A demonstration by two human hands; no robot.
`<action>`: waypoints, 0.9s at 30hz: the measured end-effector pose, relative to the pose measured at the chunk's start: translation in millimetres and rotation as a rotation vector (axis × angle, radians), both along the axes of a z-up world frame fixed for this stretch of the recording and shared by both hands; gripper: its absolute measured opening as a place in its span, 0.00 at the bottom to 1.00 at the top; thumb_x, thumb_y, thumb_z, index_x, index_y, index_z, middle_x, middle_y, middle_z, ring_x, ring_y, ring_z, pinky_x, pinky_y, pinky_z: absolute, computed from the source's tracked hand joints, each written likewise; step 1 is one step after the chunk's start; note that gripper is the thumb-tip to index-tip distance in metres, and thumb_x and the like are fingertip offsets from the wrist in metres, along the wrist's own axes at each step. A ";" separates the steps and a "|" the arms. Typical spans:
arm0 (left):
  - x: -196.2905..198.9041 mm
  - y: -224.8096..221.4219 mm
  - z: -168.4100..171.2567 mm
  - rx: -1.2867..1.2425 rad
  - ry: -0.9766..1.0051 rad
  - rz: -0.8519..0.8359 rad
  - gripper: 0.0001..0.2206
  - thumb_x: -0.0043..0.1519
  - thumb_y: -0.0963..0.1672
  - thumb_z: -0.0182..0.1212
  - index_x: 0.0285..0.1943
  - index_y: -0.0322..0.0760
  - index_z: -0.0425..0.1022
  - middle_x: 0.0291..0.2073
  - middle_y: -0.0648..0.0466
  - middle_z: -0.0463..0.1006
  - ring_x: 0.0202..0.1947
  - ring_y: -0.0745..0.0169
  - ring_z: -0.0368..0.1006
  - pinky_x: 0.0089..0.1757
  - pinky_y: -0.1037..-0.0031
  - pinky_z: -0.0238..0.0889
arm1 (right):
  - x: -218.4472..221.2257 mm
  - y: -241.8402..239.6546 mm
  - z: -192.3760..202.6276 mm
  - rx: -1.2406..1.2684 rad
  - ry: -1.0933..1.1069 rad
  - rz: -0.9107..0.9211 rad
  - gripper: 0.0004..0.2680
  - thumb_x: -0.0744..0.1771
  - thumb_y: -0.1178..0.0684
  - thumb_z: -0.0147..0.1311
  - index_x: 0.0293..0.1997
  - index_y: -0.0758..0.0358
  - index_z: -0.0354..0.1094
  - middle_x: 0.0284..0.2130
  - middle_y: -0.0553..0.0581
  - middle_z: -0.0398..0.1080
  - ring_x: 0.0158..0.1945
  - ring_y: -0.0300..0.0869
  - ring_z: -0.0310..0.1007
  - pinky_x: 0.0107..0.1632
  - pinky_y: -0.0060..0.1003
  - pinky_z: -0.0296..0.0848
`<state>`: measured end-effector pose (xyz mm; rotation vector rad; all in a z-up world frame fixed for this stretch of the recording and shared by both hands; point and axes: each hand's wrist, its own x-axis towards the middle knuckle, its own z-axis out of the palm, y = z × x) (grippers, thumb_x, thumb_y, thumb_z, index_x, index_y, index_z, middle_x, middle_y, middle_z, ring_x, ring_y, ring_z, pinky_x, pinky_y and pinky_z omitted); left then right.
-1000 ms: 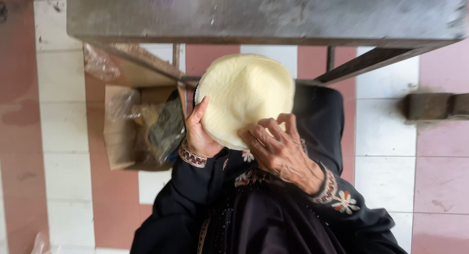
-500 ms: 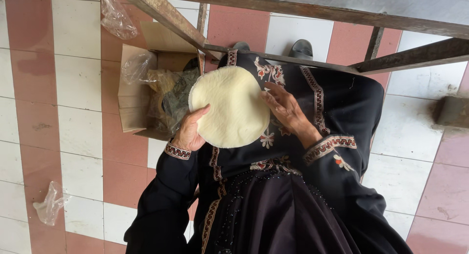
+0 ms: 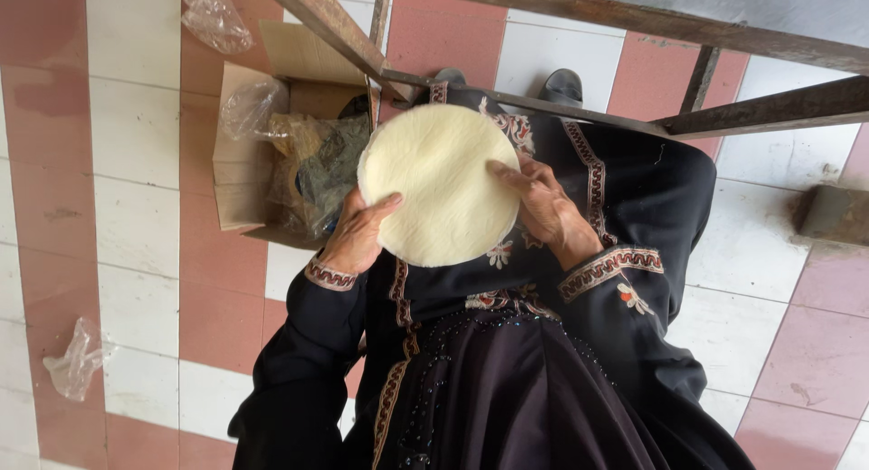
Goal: The person separates individual layers of flatbread and folds them into triangular shapes while sitting on a chair.
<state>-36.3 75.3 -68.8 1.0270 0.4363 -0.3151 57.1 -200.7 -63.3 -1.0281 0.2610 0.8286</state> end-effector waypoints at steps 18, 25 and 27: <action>35.9 -114.7 74.8 0.860 -0.250 0.191 0.23 0.72 0.52 0.52 0.70 0.37 0.60 0.66 0.46 0.66 0.64 0.53 0.67 0.61 0.61 0.66 | -3.7 22.1 153.8 -0.834 -1.707 0.213 0.08 0.67 0.63 0.55 0.51 0.71 0.70 0.45 0.62 0.75 0.43 0.46 0.77 0.43 0.36 0.82; 46.0 -198.3 63.6 1.705 -0.040 0.514 0.16 0.72 0.48 0.56 0.62 0.37 0.63 0.60 0.49 0.67 0.62 0.53 0.70 0.61 0.60 0.69 | -40.2 57.0 145.5 -0.977 -1.757 0.372 0.17 0.67 0.54 0.62 0.58 0.73 0.65 0.41 0.63 0.69 0.40 0.48 0.74 0.41 0.42 0.79; 50.0 -199.5 60.0 1.643 -0.077 0.504 0.16 0.72 0.49 0.56 0.62 0.37 0.63 0.61 0.48 0.66 0.62 0.53 0.70 0.61 0.60 0.68 | -42.7 50.3 138.9 -0.992 -1.682 0.431 0.16 0.67 0.52 0.63 0.58 0.70 0.66 0.39 0.60 0.68 0.39 0.48 0.73 0.42 0.42 0.79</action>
